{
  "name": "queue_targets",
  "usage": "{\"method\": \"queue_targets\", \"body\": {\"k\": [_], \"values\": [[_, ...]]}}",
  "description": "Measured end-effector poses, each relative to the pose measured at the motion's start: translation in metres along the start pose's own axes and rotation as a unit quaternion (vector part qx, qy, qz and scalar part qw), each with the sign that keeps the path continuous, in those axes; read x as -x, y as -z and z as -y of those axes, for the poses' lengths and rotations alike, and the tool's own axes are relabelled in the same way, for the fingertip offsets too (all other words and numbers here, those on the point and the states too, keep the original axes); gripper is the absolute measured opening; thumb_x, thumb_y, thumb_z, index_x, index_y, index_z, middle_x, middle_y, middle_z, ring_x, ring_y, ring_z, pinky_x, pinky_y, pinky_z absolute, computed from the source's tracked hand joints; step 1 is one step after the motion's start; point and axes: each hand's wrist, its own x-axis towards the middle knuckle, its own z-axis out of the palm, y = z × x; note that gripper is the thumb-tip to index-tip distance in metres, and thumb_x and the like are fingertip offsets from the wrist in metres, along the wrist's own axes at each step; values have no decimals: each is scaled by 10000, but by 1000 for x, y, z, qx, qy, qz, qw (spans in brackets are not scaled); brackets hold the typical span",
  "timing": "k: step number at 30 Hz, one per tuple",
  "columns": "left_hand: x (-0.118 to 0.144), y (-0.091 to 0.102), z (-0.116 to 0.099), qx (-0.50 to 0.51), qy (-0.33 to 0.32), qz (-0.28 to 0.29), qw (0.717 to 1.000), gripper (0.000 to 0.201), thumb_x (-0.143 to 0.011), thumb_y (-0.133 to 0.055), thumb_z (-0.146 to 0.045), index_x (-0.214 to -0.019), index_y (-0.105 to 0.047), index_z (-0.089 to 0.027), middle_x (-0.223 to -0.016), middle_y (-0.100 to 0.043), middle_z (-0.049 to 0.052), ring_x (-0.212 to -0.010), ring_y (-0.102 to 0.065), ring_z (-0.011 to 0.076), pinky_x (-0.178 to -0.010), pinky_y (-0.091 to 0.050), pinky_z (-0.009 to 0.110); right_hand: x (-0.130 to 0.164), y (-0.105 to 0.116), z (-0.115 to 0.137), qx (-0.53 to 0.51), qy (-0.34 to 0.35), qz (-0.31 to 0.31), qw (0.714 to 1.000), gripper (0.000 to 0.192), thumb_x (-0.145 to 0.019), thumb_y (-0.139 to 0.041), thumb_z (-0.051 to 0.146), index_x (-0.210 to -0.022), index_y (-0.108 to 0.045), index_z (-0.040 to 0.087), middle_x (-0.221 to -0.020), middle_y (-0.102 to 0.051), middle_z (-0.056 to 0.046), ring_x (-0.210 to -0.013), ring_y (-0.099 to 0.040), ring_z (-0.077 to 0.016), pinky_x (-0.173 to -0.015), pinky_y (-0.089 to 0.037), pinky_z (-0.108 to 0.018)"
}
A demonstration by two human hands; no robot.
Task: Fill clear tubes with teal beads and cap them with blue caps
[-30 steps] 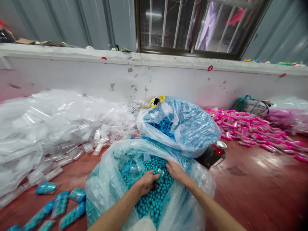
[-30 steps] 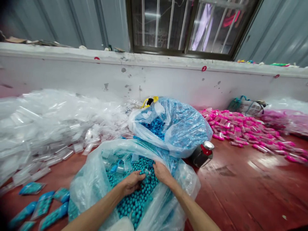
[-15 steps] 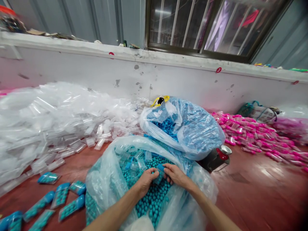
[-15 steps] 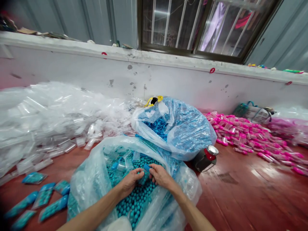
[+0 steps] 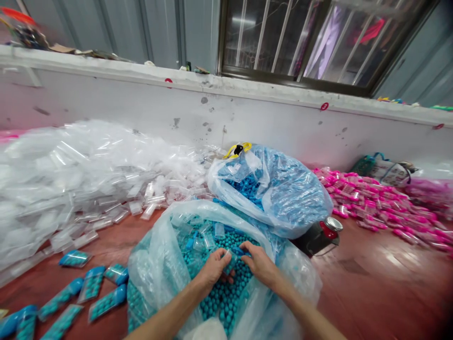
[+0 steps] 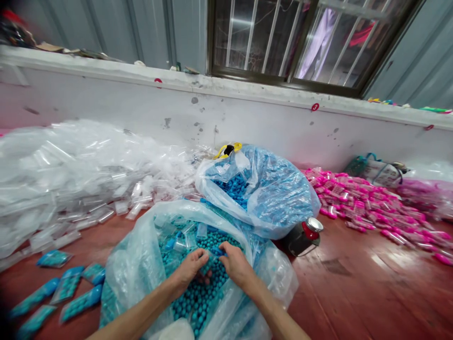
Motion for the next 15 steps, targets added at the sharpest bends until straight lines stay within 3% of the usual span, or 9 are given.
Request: {"method": "queue_targets", "body": {"k": [3, 5, 10, 12, 15], "values": [[4, 2, 1, 12, 10, 6, 1000, 478, -638, -524, -593, -854, -429, -177, -564, -557, -41, -382, -497, 90, -369, -261, 183, 2, -4, 1, 173, -8, -42, 984, 328, -782, -354, 29, -1000, -542, 186, -914, -618, -71, -857, -563, -198, -728, -435, -294], [5, 2, 1, 47, 12, 30, 998, 511, -611, -572, -563, -913, -428, -177, -585, -548, -48, -386, -501, 82, -360, -291, 176, 3, -6, 2, 180, -19, -71, 981, 350, -801, -333, 36, -1055, -529, 176, -960, -605, -93, -881, -560, -203, -736, -441, -299], [5, 1, 4, 77, -5, 48, 996, 509, -604, -587, -559, -892, -428, -171, -613, -547, -37, -381, -516, 78, -319, -283, 157, 7, -11, 10, 30, 44, -47, 997, 334, -828, -356, 129, -1120, -516, 154, -1005, -601, -95, -915, -563, -186, -788, -445, -295], [5, 1, 7, 83, -21, 50, 995, 497, -615, -590, -548, -891, -432, -167, -620, -553, -34, -381, -520, 77, -315, -288, 152, 8, -13, 13, -23, 58, -32, 998, 339, -839, -347, 174, -1127, -524, 145, -930, -622, -92, -852, -578, -189, -767, -454, -314], [6, 1, 7, 96, -25, 65, 993, 479, -637, -583, -536, -903, -435, -166, -638, -561, -28, -381, -526, 75, -315, -315, 148, 6, -16, 14, -164, -12, -27, 986, 331, -846, -353, 267, -1088, -550, 158, -708, -608, -33, -589, -575, -155, -580, -480, -284]]}}
